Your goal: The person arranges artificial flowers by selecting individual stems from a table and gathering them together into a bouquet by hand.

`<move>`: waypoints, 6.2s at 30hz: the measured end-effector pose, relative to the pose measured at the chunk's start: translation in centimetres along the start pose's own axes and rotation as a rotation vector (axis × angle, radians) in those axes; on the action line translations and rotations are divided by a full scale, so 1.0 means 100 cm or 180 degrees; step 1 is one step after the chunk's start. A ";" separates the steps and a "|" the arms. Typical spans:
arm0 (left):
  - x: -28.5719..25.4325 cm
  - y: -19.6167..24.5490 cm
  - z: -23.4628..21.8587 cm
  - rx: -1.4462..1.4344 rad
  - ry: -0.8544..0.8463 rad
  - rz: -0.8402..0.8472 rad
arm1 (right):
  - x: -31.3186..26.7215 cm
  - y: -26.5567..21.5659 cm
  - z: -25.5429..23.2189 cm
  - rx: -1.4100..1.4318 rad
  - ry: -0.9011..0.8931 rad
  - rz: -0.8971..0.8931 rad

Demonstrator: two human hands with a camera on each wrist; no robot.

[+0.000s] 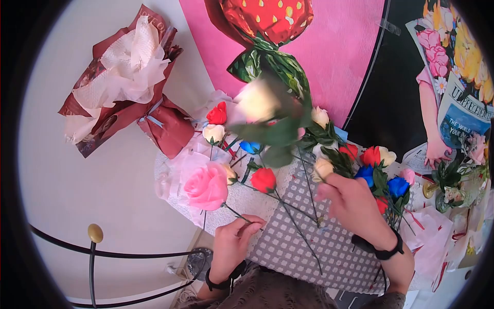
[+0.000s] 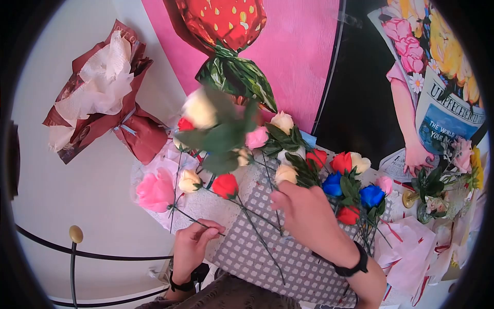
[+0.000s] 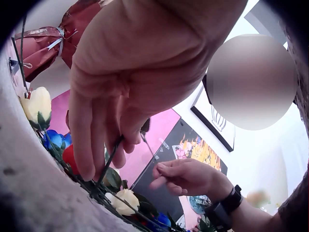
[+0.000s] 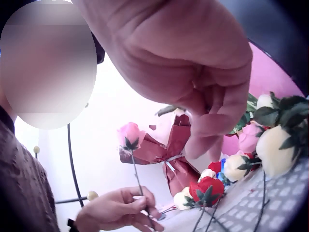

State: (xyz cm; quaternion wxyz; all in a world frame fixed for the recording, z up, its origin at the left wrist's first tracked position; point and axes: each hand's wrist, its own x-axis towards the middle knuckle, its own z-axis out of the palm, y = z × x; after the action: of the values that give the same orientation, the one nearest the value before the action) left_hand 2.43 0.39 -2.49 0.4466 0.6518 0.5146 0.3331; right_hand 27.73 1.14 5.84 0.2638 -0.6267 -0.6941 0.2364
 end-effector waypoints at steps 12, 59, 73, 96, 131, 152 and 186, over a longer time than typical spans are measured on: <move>0.003 0.034 0.040 0.0139 -0.0654 0.0575 | -0.082 0.018 0.053 0.0412 -0.0911 -0.0112; 0.070 0.065 0.075 0.0165 -0.2882 0.1150 | -0.071 0.044 0.019 0.3471 0.1216 0.0207; 0.028 0.076 0.051 -0.0790 -0.2544 0.0547 | -0.077 0.032 0.013 0.3801 0.0932 0.0328; 0.009 0.086 0.068 -0.1746 -0.3010 -0.0404 | -0.077 0.042 0.012 0.1213 0.2377 -0.1248; 0.018 0.076 0.065 -0.0690 -0.1506 0.0571 | -0.075 0.033 -0.057 0.2961 0.0618 0.0105; 0.019 0.045 0.047 -0.1011 -0.0606 0.0184 | -0.241 0.087 -0.108 -0.2280 0.0319 0.1703; 0.021 0.031 0.016 -0.0377 -0.2048 -0.0129 | -0.122 0.108 -0.044 -0.2769 -0.0339 -0.0727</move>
State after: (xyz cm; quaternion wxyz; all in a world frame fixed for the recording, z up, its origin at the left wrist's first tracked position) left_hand 5.60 1.85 -0.28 0.6300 0.6861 0.3396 0.1305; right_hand 39.62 -9.85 1.18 -0.0357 -0.5856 -0.8062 -0.0760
